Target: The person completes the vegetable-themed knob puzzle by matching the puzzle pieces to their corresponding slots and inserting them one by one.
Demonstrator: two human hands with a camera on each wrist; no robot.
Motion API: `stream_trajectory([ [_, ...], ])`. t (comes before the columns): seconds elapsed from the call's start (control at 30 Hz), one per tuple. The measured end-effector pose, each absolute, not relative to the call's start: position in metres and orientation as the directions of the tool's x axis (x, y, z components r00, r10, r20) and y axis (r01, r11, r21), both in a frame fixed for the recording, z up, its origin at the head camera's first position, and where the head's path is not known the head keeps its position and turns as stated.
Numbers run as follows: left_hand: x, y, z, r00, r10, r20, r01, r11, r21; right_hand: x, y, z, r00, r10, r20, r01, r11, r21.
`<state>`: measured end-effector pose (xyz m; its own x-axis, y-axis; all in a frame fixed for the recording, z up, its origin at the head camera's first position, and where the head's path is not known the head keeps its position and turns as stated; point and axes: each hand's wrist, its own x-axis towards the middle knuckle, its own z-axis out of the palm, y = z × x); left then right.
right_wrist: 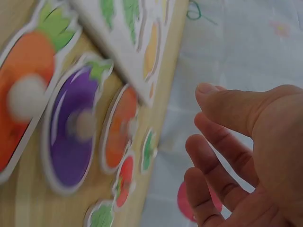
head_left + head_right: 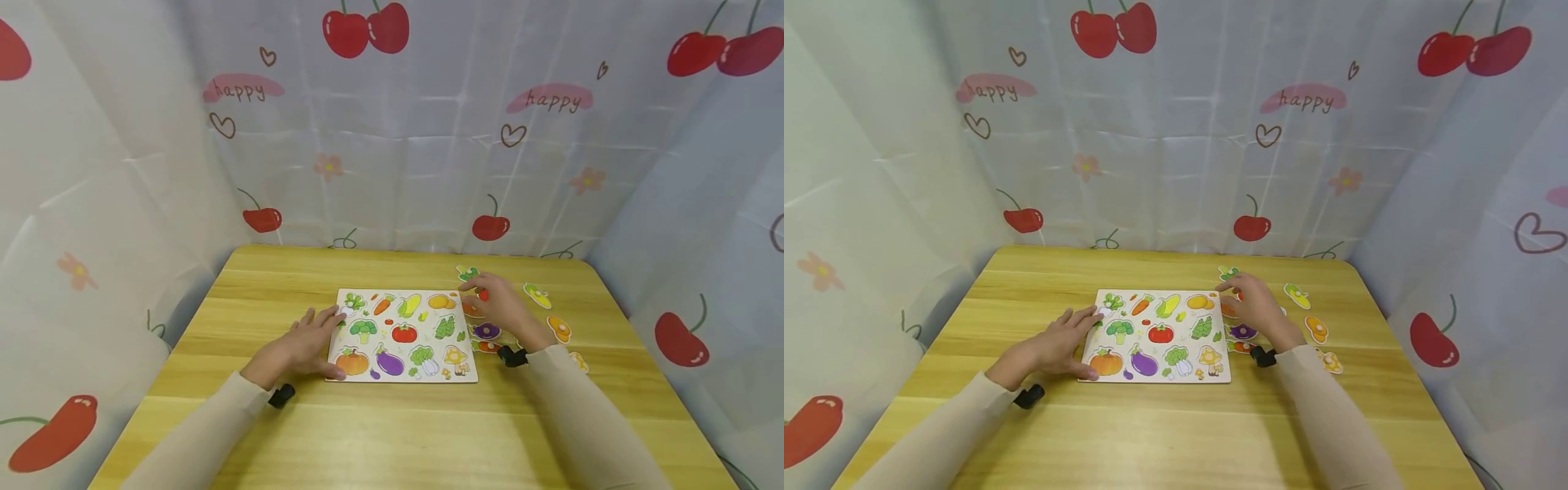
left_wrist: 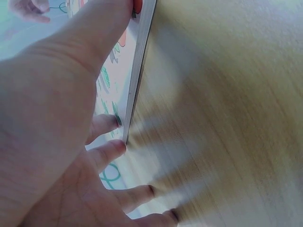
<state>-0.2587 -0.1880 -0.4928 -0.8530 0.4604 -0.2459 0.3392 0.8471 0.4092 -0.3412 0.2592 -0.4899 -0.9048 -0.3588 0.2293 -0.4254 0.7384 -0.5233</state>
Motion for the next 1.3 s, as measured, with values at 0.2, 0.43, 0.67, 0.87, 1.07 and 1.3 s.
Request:
stream_trajectory([
  [0.2,-0.259,-0.188,-0.492,-0.854,0.458,-0.247,0.335,0.847,0.412,-0.33,0.287,-0.496,-0.908,-0.351,0.228,-0.418,0.763,-0.493],
  [0.43,-0.261,-0.187,-0.493,-0.856,0.459,-0.236,0.345,0.849,0.401,-0.316,0.304,-0.502,-0.887,-0.413,0.208,-0.459,0.727,-0.511],
  [0.67,-0.26,-0.186,-0.494,-0.852,0.46,-0.249,0.331,0.843,0.423,-0.301,0.318,-0.513,-0.867,-0.486,0.113,-0.451,0.669,-0.591],
  [0.87,-0.258,-0.187,-0.494,-0.855,0.45,-0.257,0.32,0.848,0.423,-0.295,0.321,-0.519,-0.848,-0.527,0.061,-0.452,0.657,-0.603],
  [1.07,-0.258,-0.188,-0.495,-0.855,0.448,-0.26,0.319,0.851,0.417,-0.292,0.326,-0.518,-0.833,-0.553,0.028,-0.451,0.647,-0.614],
  [1.3,-0.257,-0.187,-0.494,-0.857,0.448,-0.255,0.319,0.85,0.42,-0.29,0.327,-0.515,-0.835,-0.549,0.017,-0.442,0.653,-0.616],
])
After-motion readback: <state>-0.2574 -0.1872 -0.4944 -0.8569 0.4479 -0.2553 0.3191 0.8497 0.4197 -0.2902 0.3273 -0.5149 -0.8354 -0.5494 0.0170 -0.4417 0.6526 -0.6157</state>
